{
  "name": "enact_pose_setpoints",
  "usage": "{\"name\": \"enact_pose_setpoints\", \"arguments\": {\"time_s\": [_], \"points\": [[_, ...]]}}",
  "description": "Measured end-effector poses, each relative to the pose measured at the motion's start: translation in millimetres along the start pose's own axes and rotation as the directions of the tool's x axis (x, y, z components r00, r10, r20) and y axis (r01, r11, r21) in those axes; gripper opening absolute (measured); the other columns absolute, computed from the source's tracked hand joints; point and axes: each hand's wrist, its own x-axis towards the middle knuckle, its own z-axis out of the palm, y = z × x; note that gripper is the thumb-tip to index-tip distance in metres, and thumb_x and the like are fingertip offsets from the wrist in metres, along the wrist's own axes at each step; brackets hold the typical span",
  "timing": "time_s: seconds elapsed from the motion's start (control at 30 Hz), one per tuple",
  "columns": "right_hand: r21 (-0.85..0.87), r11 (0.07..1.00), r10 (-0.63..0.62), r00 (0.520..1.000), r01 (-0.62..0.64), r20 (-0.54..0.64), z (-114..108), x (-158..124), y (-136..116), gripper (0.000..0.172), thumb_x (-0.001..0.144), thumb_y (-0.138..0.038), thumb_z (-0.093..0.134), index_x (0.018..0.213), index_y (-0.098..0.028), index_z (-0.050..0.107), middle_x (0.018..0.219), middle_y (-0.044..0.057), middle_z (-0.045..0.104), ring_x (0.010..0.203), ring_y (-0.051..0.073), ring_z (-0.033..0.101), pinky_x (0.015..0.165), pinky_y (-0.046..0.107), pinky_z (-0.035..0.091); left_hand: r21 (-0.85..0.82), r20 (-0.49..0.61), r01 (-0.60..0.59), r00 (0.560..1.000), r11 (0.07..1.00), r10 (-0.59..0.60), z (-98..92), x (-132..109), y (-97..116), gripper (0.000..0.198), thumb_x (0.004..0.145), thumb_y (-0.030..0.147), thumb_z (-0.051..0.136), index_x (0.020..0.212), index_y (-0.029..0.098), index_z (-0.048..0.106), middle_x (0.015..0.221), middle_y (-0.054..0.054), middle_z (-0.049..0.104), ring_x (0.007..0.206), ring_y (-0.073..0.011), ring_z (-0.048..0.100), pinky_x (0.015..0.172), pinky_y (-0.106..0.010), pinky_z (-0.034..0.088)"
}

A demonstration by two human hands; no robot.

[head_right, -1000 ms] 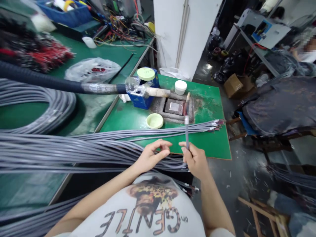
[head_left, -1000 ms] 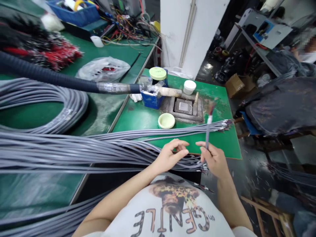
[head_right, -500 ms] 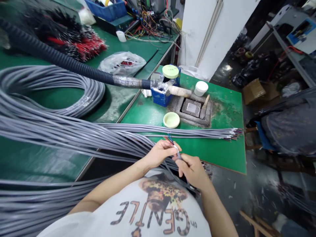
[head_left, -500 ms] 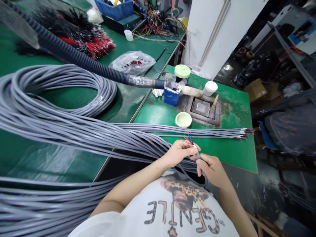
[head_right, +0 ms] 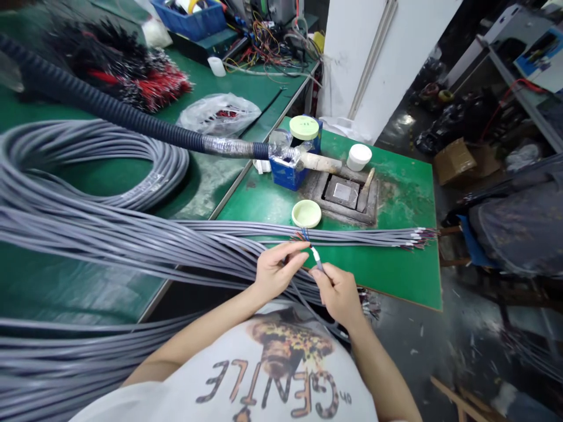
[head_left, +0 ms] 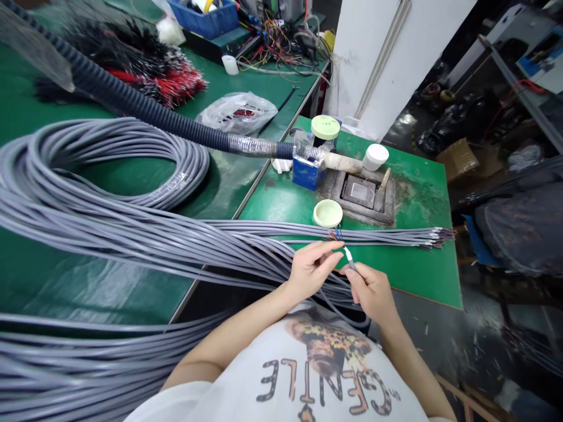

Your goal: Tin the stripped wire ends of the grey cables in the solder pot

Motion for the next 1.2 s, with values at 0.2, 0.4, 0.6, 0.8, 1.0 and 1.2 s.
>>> {"name": "enact_pose_setpoints", "arguments": {"time_s": [0.2,0.4,0.6,0.8,1.0,1.2], "points": [[0.011,1.000,-0.009,1.000,0.009,-0.023,4.1,-0.1,1.3,0.031,0.093,-0.037,0.045,0.073,-0.018,0.059,0.044,-0.006,0.046,0.042,0.008,0.044,0.049,0.021,0.036,0.005,-0.092,0.090,0.992,0.996,-0.089,5.5,2.9,-0.9,0.017,0.082,0.025,0.065,0.094,0.019,0.075,0.060,0.000,0.060,0.052,-0.0084,0.048,0.053,-0.021,0.042],[-0.010,1.000,-0.027,0.998,0.026,-0.050,9.7,0.0,6.1,0.031,0.093,-0.039,0.044,0.077,-0.018,0.061,0.045,-0.006,0.046,0.044,0.009,0.045,0.051,0.021,0.036,-0.233,-0.131,0.328,0.922,0.916,-0.363,9.7,9.4,6.4,0.018,0.076,0.032,0.070,0.085,0.016,0.074,0.055,0.002,0.061,0.049,-0.0083,0.053,0.052,-0.020,0.044],[-0.052,0.998,-0.047,0.997,0.044,-0.054,12.5,0.6,8.4,0.032,0.094,-0.039,0.044,0.082,-0.017,0.063,0.045,-0.005,0.047,0.046,0.010,0.045,0.051,0.021,0.035,-0.380,-0.065,0.445,0.861,0.811,-0.504,10.7,14.9,2.4,0.021,0.072,0.032,0.074,0.084,0.015,0.072,0.054,0.003,0.061,0.049,-0.0064,0.051,0.051,-0.018,0.041],[-0.075,0.996,-0.062,0.997,0.058,-0.052,12.7,1.7,8.6,0.032,0.094,-0.039,0.043,0.079,-0.017,0.061,0.047,-0.004,0.048,0.047,0.009,0.046,0.051,0.021,0.035,-0.455,-0.014,0.491,0.830,0.743,-0.557,11.6,17.8,-1.8,0.022,0.068,0.031,0.077,0.083,0.015,0.071,0.056,0.003,0.061,0.049,-0.0052,0.051,0.051,-0.017,0.039],[-0.074,0.995,-0.063,0.997,0.060,-0.049,12.9,1.4,11.7,0.032,0.095,-0.039,0.043,0.079,-0.018,0.061,0.047,-0.004,0.048,0.048,0.009,0.046,0.051,0.021,0.035,-0.500,0.025,0.533,0.797,0.683,-0.603,12.4,21.7,-2.2,0.023,0.064,0.030,0.080,0.078,0.014,0.070,0.059,0.003,0.061,0.049,-0.0042,0.050,0.051,-0.016,0.038],[-0.043,0.998,-0.040,0.998,0.038,-0.054,14.6,3.4,14.9,0.033,0.094,-0.040,0.043,0.076,-0.018,0.060,0.046,-0.005,0.046,0.047,0.010,0.044,0.051,0.021,0.035,-0.478,0.004,0.515,0.811,0.712,-0.585,14.0,19.1,-3.4,0.023,0.065,0.033,0.079,0.072,0.014,0.067,0.051,0.004,0.057,0.047,-0.0041,0.047,0.049,-0.016,0.036]]}}
